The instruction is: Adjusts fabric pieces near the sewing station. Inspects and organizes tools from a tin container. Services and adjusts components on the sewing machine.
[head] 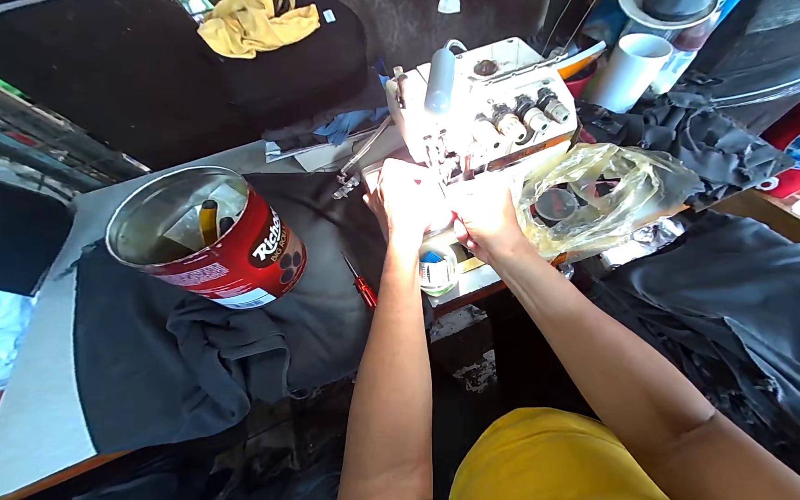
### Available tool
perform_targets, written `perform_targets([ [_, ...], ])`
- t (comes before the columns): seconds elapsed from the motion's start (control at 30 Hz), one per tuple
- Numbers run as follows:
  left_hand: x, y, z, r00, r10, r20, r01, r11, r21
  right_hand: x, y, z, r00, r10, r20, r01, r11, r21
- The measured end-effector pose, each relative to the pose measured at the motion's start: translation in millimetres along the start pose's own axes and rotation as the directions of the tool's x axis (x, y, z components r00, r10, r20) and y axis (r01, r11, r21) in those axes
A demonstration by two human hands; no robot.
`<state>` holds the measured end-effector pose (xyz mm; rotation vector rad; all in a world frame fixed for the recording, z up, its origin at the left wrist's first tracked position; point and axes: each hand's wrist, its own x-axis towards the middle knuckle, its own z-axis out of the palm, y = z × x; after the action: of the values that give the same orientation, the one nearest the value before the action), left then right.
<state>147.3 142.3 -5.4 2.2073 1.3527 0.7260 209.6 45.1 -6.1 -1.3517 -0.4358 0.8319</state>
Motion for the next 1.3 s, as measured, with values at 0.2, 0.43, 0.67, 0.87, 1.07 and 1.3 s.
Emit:
perform_targets([
  [0.2,0,-1,-2,1.0,-0.011,0.018,0.011,1.0,0.016,0,6,2,0.999,-0.042,-0.019,0.042,0.999,-0.017],
  [0.43,1,2,-3,0.998,-0.051,0.045,0.05,0.999,0.022,0,1,0,1.0,0.007,-0.004,-0.007,0.999,-0.042],
  [0.67,0,-1,-2,1.0,0.001,0.029,-0.001,1.0,0.019,0,-3,0,0.999,0.047,0.006,-0.046,0.993,-0.112],
  [0.87,-1,1,-3,0.999,0.003,0.032,-0.003,1.0,0.024,0,-3,1,0.998,0.068,-0.002,-0.068,0.988,-0.142],
  [1.07,-1,1,-3,1.0,-0.009,0.026,0.009,1.0,-0.003,1,-1,2,0.999,0.054,-0.005,-0.054,0.993,-0.101],
  [1.3,-2,1,-4,1.0,0.008,0.021,-0.008,1.0,-0.017,3,6,3,1.0,-0.002,-0.028,0.001,0.998,-0.07],
])
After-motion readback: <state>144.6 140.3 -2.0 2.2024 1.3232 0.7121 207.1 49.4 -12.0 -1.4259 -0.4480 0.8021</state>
